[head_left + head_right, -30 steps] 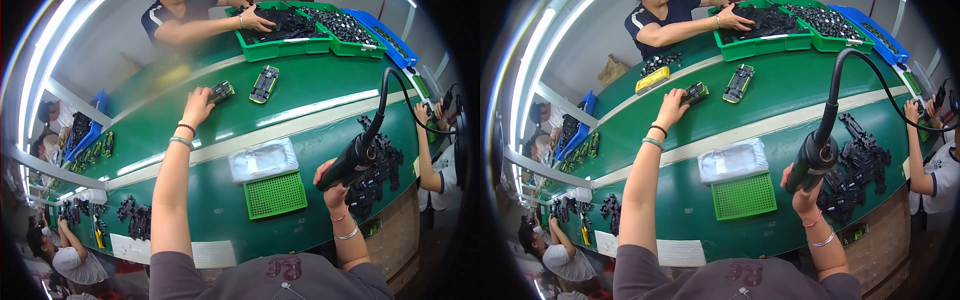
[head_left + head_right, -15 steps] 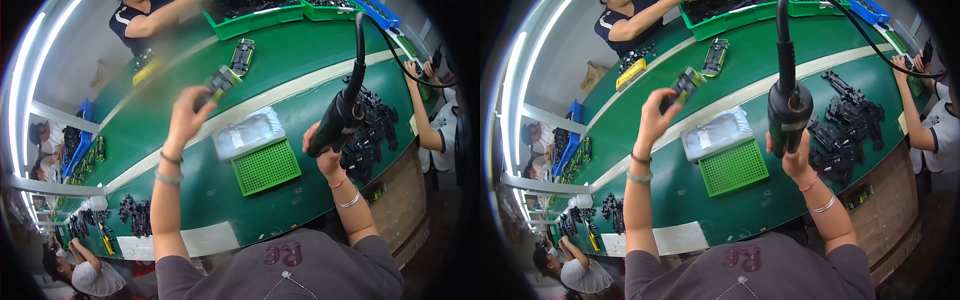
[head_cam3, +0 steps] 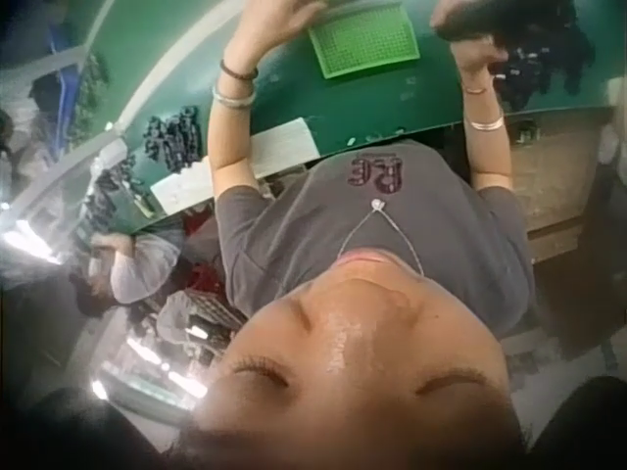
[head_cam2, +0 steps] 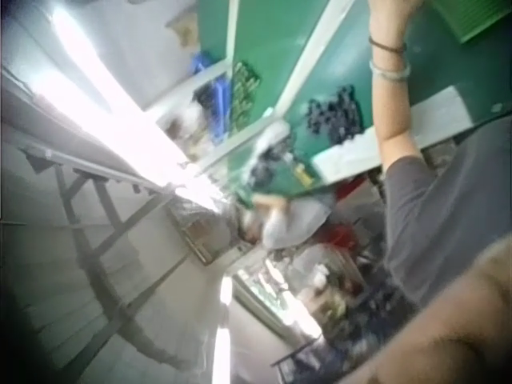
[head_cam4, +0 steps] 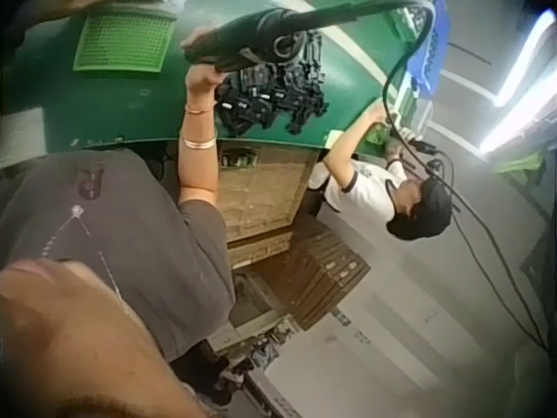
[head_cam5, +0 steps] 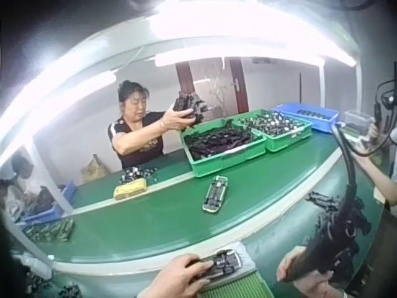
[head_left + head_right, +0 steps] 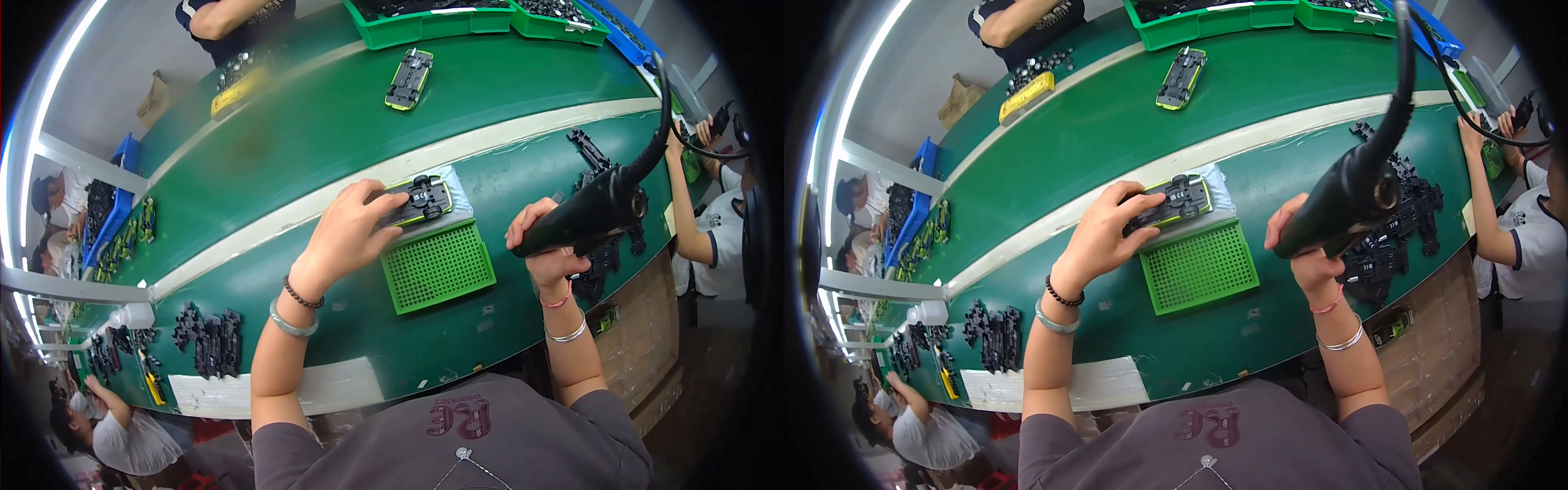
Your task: The person takes toy cars from a conveyor belt, fastens screws into their undersides using an electric screwdriver, and places the assembled cars into a packaging box.
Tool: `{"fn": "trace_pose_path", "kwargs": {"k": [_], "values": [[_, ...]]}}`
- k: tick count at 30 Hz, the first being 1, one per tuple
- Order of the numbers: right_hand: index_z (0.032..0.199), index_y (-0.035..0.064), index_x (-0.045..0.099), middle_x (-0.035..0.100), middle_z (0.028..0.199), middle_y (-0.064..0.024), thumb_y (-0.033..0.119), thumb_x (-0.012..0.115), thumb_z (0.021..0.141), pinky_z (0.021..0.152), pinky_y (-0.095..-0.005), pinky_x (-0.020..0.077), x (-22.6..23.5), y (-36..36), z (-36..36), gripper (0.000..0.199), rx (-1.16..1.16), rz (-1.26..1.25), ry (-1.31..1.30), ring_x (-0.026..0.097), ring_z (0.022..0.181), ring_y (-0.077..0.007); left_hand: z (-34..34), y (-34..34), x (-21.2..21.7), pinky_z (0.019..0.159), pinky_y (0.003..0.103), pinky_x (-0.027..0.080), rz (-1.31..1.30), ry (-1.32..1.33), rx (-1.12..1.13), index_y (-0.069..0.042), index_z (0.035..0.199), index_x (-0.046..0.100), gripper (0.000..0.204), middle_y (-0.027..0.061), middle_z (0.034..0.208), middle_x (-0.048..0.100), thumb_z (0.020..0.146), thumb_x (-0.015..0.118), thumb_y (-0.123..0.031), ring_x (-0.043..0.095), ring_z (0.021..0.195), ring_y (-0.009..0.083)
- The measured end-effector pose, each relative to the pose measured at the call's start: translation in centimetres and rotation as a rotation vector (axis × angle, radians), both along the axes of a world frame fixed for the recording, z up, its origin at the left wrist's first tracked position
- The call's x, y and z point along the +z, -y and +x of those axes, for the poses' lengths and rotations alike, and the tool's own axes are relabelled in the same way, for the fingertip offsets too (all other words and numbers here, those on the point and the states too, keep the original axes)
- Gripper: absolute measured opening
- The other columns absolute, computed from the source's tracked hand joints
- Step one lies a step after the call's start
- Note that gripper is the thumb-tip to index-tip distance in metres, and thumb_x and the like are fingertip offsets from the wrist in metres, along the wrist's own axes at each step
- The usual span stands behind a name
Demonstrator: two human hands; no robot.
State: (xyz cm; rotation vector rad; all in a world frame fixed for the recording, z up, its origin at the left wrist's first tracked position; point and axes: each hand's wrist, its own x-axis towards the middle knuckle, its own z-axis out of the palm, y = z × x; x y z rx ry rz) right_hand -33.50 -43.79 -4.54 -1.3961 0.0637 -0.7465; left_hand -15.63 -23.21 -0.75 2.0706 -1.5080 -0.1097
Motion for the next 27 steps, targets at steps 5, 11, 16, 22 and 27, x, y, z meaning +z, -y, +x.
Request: {"fn": "trace_pose_path", "kwargs": {"k": [5,11,16,22,27], "values": [[0.079,0.0022,0.043,0.048,0.061,-0.0069,0.095,0.027,0.044,0.051,-0.0279,0.0451,1.0,0.4,0.4,0.100,-0.029,0.132,0.121,0.052,0.054,-0.0168,1.3,0.2,-0.5,0.080,0.038,0.044,-0.057,-0.013,-0.078,-0.010,0.108,0.058,0.040,0.0151,0.103,0.052,0.070,0.069,-0.015,0.052,0.093,0.0332],[0.081,0.0011,0.043,0.050,0.061,-0.0095,0.097,0.019,0.040,0.050,-0.0292,0.0456,4.6,-6.1,4.1,0.107,0.268,0.270,0.382,0.051,0.052,-0.0186,1.7,-0.6,-1.4,0.078,0.038,0.046,-0.056,-0.047,-0.062,-0.012,0.111,0.057,0.041,0.0149,0.104,0.051,0.072,0.068,-0.015,0.053,0.093,0.0322],[0.082,0.0006,0.043,0.050,0.062,-0.0091,0.097,0.023,0.037,0.051,-0.0270,0.0455,1.9,-9.6,4.2,0.108,0.292,0.276,0.222,0.052,0.054,-0.0170,1.3,-0.7,-1.7,0.079,0.038,0.045,-0.093,-0.003,-0.062,-0.012,0.112,0.057,0.042,0.0144,0.104,0.051,0.071,0.068,-0.015,0.053,0.093,0.0315],[0.081,0.0018,0.043,0.050,0.062,-0.0084,0.096,0.025,0.039,0.050,-0.0273,0.0451,1.1,-10.3,4.1,0.105,0.253,0.235,0.229,0.051,0.053,-0.0164,1.4,-1.0,-1.6,0.080,0.035,0.045,-0.048,-0.034,-0.069,-0.013,0.115,0.055,0.044,0.0135,0.106,0.050,0.072,0.067,-0.011,0.052,0.095,0.0302],[0.085,0.0005,0.043,0.050,0.065,-0.0081,0.096,0.027,0.035,0.053,-0.0263,0.0460,0.4,-10.0,4.3,0.109,0.293,0.225,0.235,0.052,0.057,-0.0158,1.5,-0.9,-1.9,0.079,0.035,0.046,-0.091,-0.003,-0.064,-0.013,0.115,0.056,0.044,0.0133,0.105,0.051,0.072,0.067,-0.011,0.052,0.094,0.0299]]}}
